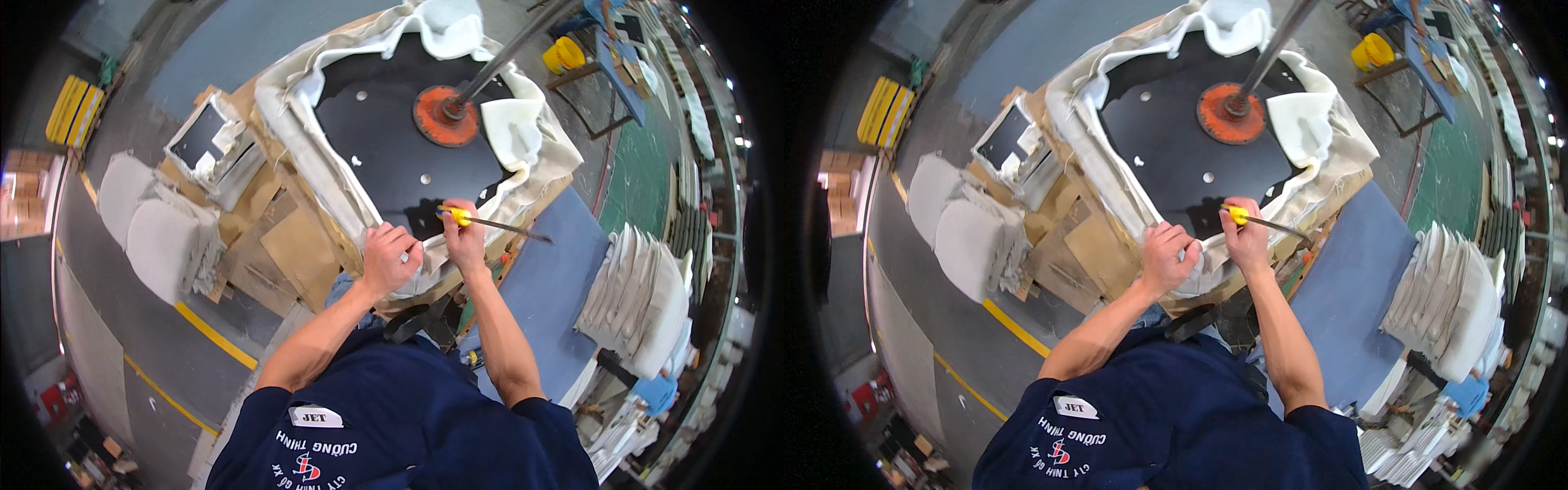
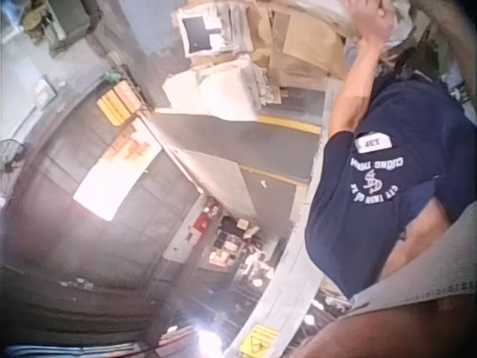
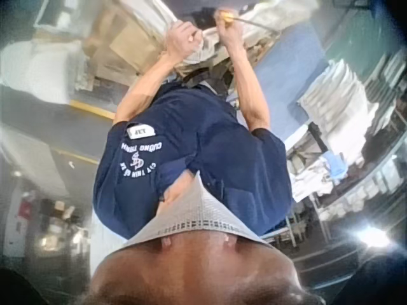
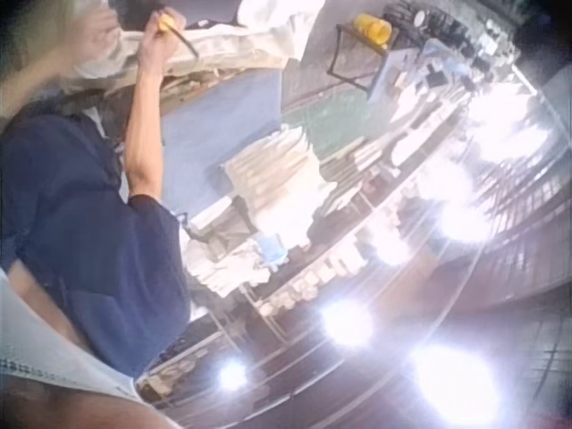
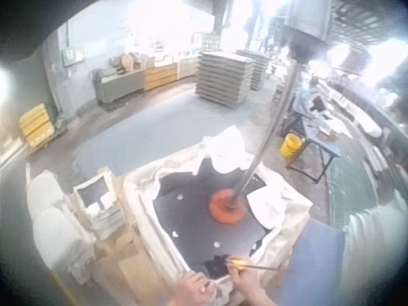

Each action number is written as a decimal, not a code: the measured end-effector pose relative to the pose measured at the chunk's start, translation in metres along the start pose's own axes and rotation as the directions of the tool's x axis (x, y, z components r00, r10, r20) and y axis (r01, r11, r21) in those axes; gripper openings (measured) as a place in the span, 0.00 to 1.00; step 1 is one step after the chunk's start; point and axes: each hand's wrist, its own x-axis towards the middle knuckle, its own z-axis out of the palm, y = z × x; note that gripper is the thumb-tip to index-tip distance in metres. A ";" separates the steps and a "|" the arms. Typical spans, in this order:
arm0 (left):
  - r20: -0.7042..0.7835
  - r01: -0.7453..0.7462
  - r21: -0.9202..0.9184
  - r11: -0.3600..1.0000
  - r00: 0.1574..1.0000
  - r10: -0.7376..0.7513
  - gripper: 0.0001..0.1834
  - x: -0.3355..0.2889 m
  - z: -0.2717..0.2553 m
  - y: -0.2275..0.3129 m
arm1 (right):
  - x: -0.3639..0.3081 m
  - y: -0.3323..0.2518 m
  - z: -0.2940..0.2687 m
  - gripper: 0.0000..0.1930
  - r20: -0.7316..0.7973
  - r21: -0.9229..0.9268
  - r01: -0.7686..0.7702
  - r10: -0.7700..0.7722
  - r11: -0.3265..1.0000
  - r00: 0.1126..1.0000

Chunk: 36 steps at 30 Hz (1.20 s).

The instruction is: The person stretches and staples white fabric onto a black cushion base using a staple gun. They repeatedly pull the fabric taut and secure it around the edges of the cushion.

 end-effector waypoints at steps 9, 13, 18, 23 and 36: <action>0.134 -0.219 0.280 0.935 0.973 0.188 0.12 0.084 -0.078 -0.045 | -0.055 -0.004 -0.095 0.20 -0.368 0.213 -0.542 0.581 0.813 0.726; 0.303 -0.353 0.355 0.866 0.919 0.250 0.09 0.104 -0.073 -0.086 | -0.136 0.019 -0.136 0.21 -0.483 -0.175 -0.793 0.651 0.584 0.586; 0.349 -0.316 0.394 0.863 0.920 0.177 0.11 0.087 -0.051 -0.104 | -0.216 0.050 -0.111 0.22 -0.465 -0.222 -0.839 0.702 0.498 0.539; 0.344 -0.079 0.390 0.917 0.937 -0.065 0.19 0.079 -0.046 -0.108 | -0.187 0.100 -0.122 0.23 -0.453 -0.219 -0.754 0.620 0.619 0.641; 0.086 0.079 0.552 0.830 0.985 -0.151 0.26 0.059 -0.005 -0.098 | 0.116 0.249 -0.185 0.26 -0.317 -0.267 -0.380 0.291 0.886 0.903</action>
